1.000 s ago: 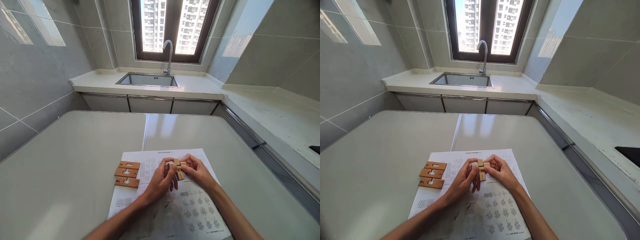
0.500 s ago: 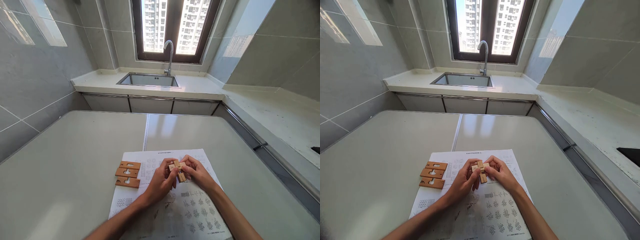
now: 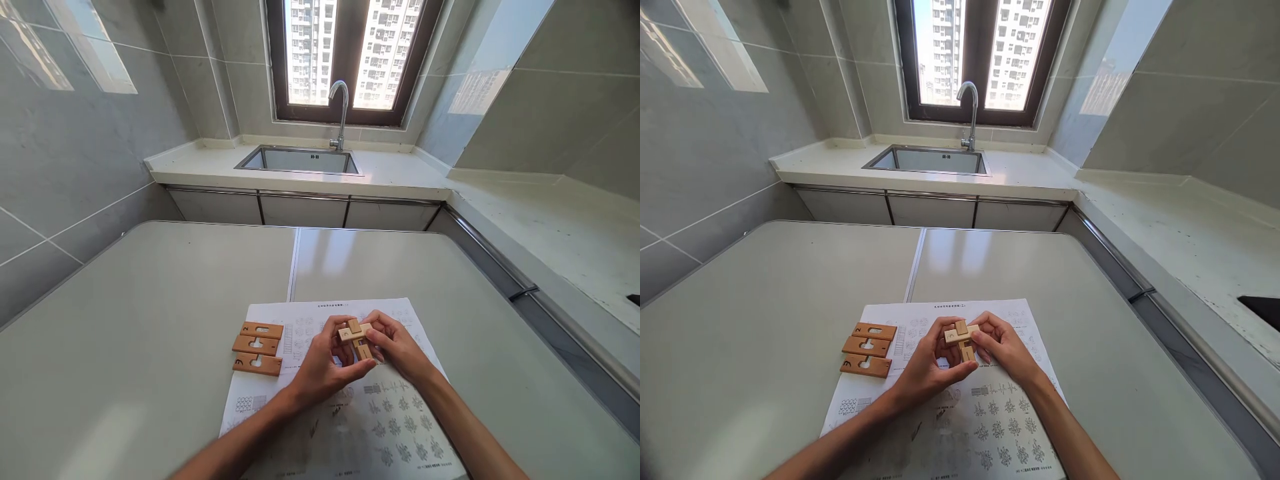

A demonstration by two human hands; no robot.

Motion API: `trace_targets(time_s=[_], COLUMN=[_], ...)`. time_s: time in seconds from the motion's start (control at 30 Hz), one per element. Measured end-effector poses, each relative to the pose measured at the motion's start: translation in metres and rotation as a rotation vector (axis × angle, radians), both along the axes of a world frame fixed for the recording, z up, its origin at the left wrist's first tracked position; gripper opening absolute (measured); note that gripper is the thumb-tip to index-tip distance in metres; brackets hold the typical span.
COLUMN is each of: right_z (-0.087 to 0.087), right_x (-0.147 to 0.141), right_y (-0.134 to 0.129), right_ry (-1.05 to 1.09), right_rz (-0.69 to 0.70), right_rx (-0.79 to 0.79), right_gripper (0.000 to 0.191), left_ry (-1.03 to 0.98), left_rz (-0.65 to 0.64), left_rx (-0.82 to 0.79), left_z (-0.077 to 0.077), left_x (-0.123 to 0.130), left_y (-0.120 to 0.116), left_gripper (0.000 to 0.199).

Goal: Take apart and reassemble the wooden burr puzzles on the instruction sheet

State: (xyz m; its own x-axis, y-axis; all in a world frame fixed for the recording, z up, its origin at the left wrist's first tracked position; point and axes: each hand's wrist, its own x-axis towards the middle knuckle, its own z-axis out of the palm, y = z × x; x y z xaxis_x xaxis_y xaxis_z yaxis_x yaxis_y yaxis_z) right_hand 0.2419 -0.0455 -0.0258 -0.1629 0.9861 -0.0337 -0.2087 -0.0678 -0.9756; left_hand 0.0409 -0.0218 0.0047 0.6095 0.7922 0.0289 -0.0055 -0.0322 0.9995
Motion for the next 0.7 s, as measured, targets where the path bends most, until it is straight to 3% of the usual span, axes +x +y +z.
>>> trace_targets(time_s=[0.7], right_z=[-0.0057], right_x=[-0.0031], right_y=[-0.0011], right_ry=[0.004], right_rz=[-0.045], right_rx=[-0.053], right_gripper=[0.033], left_ry=[-0.017], left_rz=[0.022], left_rx=[-0.055], left_z=[-0.0025], left_x=[-0.0010], left_y=[0.0017], left_gripper=[0.058])
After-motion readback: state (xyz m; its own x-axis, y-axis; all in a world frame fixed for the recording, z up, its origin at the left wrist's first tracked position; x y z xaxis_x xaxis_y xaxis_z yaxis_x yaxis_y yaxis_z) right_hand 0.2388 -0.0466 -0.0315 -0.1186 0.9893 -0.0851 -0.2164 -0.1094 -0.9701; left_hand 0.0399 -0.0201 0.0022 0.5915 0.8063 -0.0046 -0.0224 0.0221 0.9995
